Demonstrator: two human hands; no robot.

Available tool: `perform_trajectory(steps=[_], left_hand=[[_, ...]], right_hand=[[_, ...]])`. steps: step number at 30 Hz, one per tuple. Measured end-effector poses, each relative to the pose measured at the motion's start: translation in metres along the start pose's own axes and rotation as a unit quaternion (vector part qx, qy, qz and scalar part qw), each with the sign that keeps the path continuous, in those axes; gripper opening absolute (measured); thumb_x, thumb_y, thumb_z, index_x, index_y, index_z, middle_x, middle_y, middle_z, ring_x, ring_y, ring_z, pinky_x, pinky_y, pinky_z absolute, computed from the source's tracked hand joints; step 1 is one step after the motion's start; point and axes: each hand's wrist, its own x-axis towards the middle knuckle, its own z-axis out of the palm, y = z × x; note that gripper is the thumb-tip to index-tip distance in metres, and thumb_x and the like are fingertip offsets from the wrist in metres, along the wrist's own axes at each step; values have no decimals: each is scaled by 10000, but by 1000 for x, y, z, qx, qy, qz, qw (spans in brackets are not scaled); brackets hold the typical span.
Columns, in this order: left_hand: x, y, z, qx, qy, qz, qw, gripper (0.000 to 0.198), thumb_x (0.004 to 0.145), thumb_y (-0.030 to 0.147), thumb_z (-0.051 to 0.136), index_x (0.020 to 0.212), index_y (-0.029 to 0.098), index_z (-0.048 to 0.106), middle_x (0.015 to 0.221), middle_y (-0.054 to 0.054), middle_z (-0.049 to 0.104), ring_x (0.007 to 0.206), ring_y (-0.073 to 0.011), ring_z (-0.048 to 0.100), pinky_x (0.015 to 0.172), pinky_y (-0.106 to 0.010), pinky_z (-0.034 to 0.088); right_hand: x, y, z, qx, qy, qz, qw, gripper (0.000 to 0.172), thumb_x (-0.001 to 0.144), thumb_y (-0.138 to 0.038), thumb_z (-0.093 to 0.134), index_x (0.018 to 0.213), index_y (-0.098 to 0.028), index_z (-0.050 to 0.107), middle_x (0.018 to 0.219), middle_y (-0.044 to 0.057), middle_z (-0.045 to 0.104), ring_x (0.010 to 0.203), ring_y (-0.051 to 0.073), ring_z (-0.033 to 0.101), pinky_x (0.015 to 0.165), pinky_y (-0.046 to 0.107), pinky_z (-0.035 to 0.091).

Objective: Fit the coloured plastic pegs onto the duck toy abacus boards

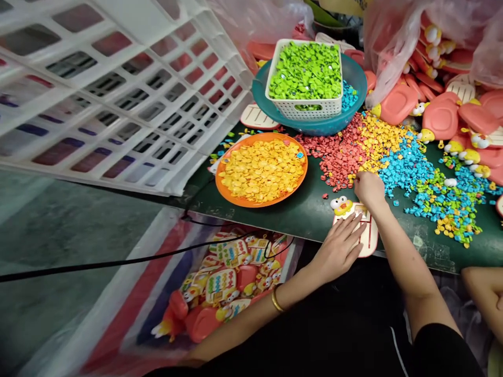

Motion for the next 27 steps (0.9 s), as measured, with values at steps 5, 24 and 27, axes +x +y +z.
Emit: perform_trajectory(steps=[5, 24, 27], left_hand=[[1, 3, 6, -9, 29, 2, 1000, 470, 996, 296, 441, 1436, 135, 481, 1564, -140, 394, 1489, -303, 295, 1190, -511, 307], [6, -30, 1, -45, 14, 51, 998, 521, 1006, 389, 439, 1480, 176, 411, 1527, -115, 457, 1449, -259, 374, 1189, -486, 311], [6, -30, 0, -37, 15, 54, 998, 519, 1008, 380, 431, 1480, 164, 409, 1529, -126, 451, 1452, -262, 368, 1191, -486, 311]], right_hand=[[3, 1, 1, -28, 31, -62, 997, 260, 944, -288, 536, 1109, -165, 695, 1090, 138, 667, 1007, 240, 625, 773, 292, 453], [-104, 50, 46, 214, 209, -66, 952, 287, 1016, -309, 347, 1059, -205, 610, 912, 78, 601, 879, 222, 574, 812, 373, 499], [-101, 51, 45, 194, 210, -62, 956, 262, 990, -287, 392, 926, -202, 631, 892, 78, 561, 892, 230, 545, 821, 391, 490]])
